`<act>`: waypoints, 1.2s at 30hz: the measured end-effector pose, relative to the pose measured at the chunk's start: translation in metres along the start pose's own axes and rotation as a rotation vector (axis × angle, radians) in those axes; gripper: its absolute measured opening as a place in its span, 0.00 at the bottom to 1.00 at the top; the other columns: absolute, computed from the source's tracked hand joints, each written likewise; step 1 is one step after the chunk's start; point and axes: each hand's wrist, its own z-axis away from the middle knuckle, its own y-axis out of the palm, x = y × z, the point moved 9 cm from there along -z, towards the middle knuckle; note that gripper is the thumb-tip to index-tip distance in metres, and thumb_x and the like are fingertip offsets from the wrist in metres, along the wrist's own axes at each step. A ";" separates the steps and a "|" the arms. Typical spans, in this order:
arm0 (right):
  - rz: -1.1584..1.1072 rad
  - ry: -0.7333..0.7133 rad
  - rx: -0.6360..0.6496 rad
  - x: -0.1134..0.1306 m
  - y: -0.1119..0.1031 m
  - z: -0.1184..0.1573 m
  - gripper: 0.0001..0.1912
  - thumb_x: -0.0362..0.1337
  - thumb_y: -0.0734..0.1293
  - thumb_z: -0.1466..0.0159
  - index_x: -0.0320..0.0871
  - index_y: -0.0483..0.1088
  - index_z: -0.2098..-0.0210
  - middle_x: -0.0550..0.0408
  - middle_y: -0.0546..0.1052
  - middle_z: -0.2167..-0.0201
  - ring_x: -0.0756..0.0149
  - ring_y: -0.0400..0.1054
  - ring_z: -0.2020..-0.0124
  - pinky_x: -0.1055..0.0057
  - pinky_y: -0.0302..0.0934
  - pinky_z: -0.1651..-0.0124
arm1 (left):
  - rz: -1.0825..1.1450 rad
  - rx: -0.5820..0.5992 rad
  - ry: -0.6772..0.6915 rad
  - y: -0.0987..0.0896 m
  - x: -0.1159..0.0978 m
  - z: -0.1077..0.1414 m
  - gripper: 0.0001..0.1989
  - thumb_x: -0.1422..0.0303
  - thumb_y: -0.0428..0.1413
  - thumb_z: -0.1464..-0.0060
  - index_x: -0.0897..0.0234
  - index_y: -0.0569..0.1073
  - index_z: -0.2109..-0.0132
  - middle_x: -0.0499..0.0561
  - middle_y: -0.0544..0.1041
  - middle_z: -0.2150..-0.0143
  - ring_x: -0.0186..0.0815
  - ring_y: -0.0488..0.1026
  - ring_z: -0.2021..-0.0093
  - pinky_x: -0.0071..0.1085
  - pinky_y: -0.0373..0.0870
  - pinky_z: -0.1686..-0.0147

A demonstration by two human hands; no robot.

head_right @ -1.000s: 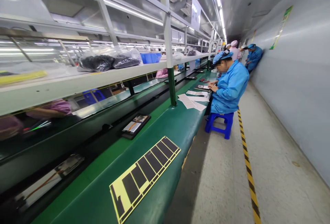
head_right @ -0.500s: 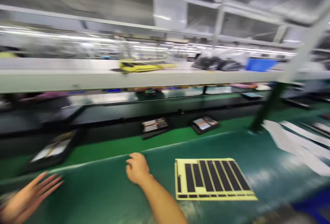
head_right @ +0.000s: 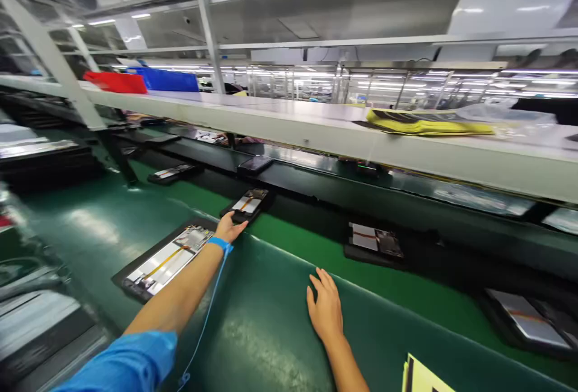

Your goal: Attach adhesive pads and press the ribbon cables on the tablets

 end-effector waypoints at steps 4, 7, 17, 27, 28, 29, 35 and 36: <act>-0.004 0.003 -0.017 -0.008 0.003 0.001 0.22 0.44 0.60 0.32 0.43 0.80 0.49 0.47 0.74 0.39 0.51 0.67 0.35 0.50 0.63 0.34 | 0.014 -0.084 -0.007 0.004 0.006 -0.021 0.19 0.61 0.58 0.34 0.64 0.71 0.41 0.57 0.73 0.43 0.43 0.75 0.48 0.46 0.77 0.50; 0.009 -0.007 -0.004 -0.009 0.005 0.001 0.23 0.45 0.59 0.31 0.43 0.80 0.49 0.46 0.75 0.39 0.50 0.67 0.35 0.50 0.64 0.35 | 0.008 -0.112 0.008 0.007 0.008 -0.031 0.19 0.60 0.58 0.34 0.64 0.71 0.41 0.57 0.73 0.43 0.43 0.75 0.48 0.45 0.77 0.50; 0.050 0.007 0.016 -0.011 0.003 0.001 0.22 0.45 0.58 0.30 0.44 0.79 0.49 0.47 0.75 0.39 0.49 0.67 0.36 0.47 0.63 0.34 | -0.082 -0.048 0.026 0.032 0.015 -0.048 0.19 0.61 0.59 0.34 0.65 0.71 0.42 0.57 0.74 0.44 0.43 0.76 0.49 0.45 0.77 0.50; 0.013 0.015 0.008 -0.002 -0.003 -0.002 0.19 0.41 0.60 0.31 0.43 0.79 0.50 0.45 0.76 0.40 0.50 0.67 0.36 0.47 0.63 0.34 | -0.074 -0.037 0.135 0.016 0.000 -0.001 0.17 0.62 0.59 0.34 0.65 0.72 0.43 0.56 0.75 0.46 0.41 0.77 0.52 0.42 0.78 0.54; -0.004 0.021 0.005 -0.001 -0.004 -0.002 0.19 0.40 0.60 0.31 0.43 0.79 0.50 0.45 0.76 0.40 0.50 0.67 0.36 0.47 0.62 0.34 | -0.082 -0.027 0.139 0.011 -0.003 0.006 0.17 0.62 0.59 0.34 0.66 0.72 0.43 0.56 0.75 0.46 0.40 0.77 0.52 0.41 0.79 0.54; -0.032 0.030 0.001 -0.001 -0.005 -0.002 0.19 0.40 0.61 0.32 0.43 0.79 0.50 0.45 0.76 0.41 0.50 0.67 0.36 0.47 0.62 0.34 | -0.094 -0.011 0.142 0.006 -0.006 0.014 0.16 0.63 0.59 0.34 0.66 0.73 0.44 0.55 0.76 0.48 0.39 0.77 0.53 0.40 0.79 0.55; -0.213 0.077 -0.063 0.001 -0.010 -0.004 0.16 0.39 0.65 0.34 0.45 0.79 0.50 0.46 0.78 0.43 0.53 0.68 0.38 0.50 0.60 0.33 | -0.175 0.149 0.073 -0.023 -0.006 0.074 0.11 0.80 0.59 0.45 0.70 0.78 0.54 0.53 0.81 0.63 0.35 0.78 0.70 0.26 0.75 0.75; -0.223 0.091 -0.086 0.000 -0.012 -0.004 0.17 0.40 0.65 0.34 0.45 0.79 0.49 0.46 0.78 0.44 0.54 0.69 0.39 0.52 0.61 0.34 | -0.189 0.170 0.050 -0.027 -0.003 0.085 0.13 0.81 0.60 0.49 0.71 0.78 0.55 0.54 0.82 0.63 0.37 0.79 0.70 0.26 0.75 0.76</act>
